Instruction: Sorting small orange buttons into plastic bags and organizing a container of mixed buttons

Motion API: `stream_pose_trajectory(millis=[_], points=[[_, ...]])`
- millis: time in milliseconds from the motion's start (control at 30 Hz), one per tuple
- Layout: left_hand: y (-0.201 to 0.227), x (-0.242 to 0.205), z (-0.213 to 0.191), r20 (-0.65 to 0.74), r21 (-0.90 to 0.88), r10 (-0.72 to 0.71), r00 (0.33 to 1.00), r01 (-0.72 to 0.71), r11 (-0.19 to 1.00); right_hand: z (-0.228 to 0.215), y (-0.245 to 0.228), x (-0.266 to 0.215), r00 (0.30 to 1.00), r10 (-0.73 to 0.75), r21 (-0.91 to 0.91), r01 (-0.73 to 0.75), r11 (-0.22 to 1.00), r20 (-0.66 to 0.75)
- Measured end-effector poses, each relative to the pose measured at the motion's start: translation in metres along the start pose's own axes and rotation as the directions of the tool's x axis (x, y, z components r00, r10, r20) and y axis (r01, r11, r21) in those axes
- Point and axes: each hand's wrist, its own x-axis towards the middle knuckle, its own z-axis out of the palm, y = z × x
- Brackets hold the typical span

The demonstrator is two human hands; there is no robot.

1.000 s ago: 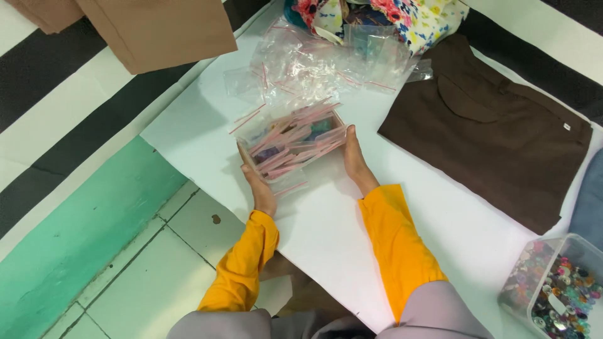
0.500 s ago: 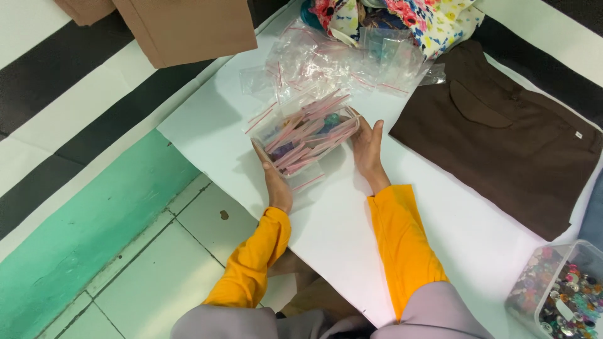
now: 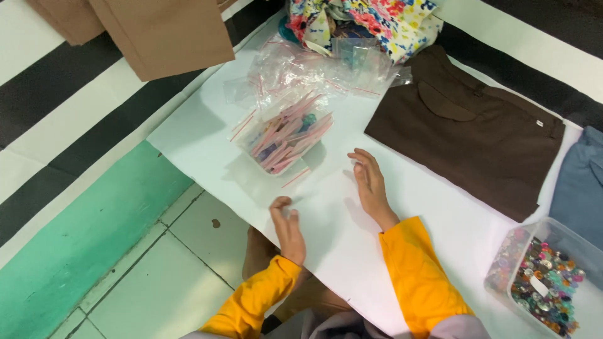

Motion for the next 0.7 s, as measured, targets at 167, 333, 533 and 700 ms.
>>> stream_pose_trajectory(millis=[167,333,533,700], points=[[0.03,-0.032,0.052,0.59,0.429,0.111,0.8,-0.427,0.796,-0.048,0.01,-0.08,0.977,-0.215,-0.472,0.189,0.861,-0.001],[0.042,-0.04,0.107,0.893,0.37,0.002,0.45,-0.738,0.565,-0.103,0.005,-0.156,0.912,-0.401,-0.761,0.198,0.618,-0.089],[0.051,-0.085,0.189,0.902,-0.096,0.405,0.148,-0.847,0.522,-0.181,-0.026,-0.236,0.753,-0.596,-0.932,-0.064,0.357,-0.279],[0.084,-0.137,0.282,0.774,-0.433,0.633,0.021,-0.712,0.553,-0.287,-0.045,-0.254,0.831,-0.281,-0.788,-0.268,0.554,-0.481]])
